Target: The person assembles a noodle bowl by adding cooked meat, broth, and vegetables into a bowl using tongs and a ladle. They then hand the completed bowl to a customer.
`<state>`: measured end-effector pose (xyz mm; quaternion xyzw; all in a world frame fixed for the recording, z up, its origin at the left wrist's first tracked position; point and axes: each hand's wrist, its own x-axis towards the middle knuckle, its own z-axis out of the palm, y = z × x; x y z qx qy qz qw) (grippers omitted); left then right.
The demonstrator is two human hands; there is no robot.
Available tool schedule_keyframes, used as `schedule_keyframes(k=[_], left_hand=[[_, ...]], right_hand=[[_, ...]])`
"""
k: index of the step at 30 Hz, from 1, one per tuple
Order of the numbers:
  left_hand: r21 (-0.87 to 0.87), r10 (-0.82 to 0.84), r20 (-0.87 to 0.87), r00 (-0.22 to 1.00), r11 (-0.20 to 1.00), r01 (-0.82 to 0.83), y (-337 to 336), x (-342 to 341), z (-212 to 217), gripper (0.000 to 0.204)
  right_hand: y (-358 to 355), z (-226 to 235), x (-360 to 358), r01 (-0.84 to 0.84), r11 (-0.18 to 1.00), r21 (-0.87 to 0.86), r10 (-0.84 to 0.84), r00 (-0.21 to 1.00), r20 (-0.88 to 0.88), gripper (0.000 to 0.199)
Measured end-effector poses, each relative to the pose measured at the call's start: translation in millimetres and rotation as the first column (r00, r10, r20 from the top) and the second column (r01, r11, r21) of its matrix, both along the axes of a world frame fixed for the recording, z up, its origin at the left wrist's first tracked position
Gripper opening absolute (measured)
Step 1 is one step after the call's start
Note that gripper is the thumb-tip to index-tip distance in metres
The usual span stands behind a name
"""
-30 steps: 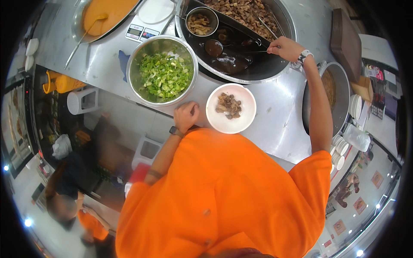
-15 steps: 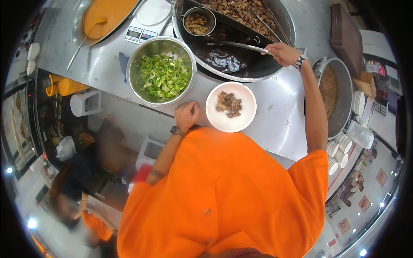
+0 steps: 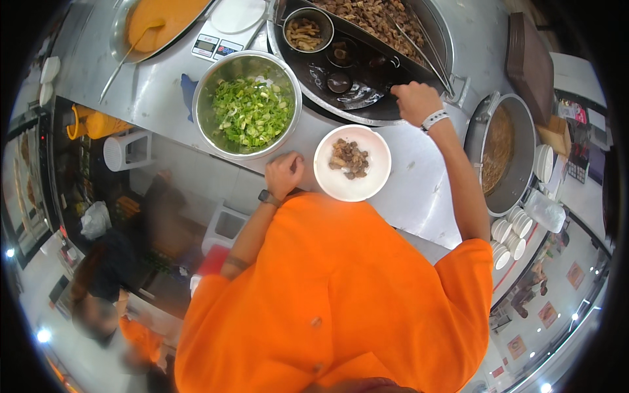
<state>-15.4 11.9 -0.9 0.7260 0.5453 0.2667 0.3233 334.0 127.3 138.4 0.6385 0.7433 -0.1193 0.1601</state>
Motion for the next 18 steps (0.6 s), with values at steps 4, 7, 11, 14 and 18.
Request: schedule_keyframes(k=[4,7,11,14,18], left_hand=[[0.118,-0.065,0.195,0.979,0.992,0.042,8.1,1.7,20.5,0.008],[0.057,-0.328,0.252,0.91,0.944,0.325,8.0,-0.3,67.3,0.007],[0.096,-0.227,0.292,0.929,0.973,0.208,31.6,45.7,117.0,0.016],[0.223,-0.177,0.07,0.982,0.962,0.157,88.1,100.7,114.9,0.032],[-0.054,-0.514,-0.071,0.855,0.858,0.511,132.6,124.3,106.8,0.027]], right_hand=[[2.9,-21.7,-25.3,0.111,0.989,-0.098,-0.115,0.993,-0.038,0.025],[4.7,-31.1,-34.0,0.23,0.965,-0.13,-0.242,0.966,-0.094,0.022],[-2.0,-17.8,-43.3,0.31,0.94,-0.139,-0.338,0.898,-0.28,0.029],[-11.3,5.3,-53.8,0.329,0.932,-0.15,-0.36,0.882,-0.304,0.033],[-19.7,38.2,-59.9,0.252,0.958,-0.133,-0.285,0.881,-0.378,0.032]])
